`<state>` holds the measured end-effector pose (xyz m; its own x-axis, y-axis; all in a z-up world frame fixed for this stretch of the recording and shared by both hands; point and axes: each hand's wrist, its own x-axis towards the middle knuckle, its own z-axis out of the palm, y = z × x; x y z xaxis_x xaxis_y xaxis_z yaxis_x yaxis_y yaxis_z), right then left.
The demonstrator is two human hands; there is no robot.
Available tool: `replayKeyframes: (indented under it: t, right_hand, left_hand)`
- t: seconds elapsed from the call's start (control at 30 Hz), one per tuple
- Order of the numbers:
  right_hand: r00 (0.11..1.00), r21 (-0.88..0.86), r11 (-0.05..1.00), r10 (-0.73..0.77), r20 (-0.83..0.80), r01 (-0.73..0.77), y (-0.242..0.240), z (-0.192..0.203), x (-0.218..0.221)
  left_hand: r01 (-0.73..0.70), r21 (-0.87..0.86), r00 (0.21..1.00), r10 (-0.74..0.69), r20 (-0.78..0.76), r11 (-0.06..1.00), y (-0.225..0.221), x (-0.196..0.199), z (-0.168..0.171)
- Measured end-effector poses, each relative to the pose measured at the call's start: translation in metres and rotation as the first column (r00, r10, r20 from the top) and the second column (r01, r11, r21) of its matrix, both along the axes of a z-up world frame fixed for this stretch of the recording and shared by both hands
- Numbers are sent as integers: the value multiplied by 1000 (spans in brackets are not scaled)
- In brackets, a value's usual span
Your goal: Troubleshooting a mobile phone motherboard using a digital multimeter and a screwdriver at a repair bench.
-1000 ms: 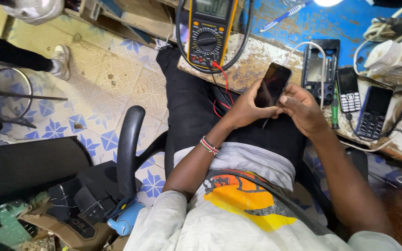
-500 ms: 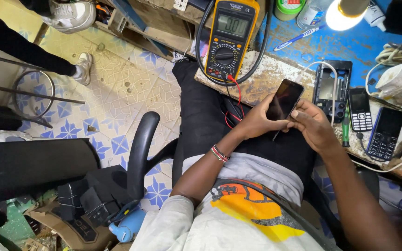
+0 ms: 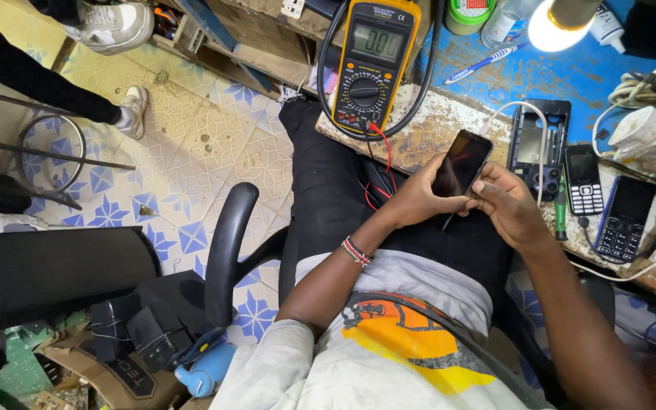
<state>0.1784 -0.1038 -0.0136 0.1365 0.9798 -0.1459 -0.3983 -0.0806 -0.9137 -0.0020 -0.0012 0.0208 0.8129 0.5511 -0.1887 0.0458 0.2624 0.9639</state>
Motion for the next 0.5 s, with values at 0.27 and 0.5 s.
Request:
replayKeyframes:
  t: [0.27,0.5]
  right_hand:
    - [1000,-6,1000,-12,6,12,0,1,0]
    - [1000,12,1000,4,12,-4,0,1,0]
  left_hand:
    - [18,-1,1000,-18,-9,1000,-1,1,-5]
    - [14,-3,1000,-14,15,1000,-1,-1,0]
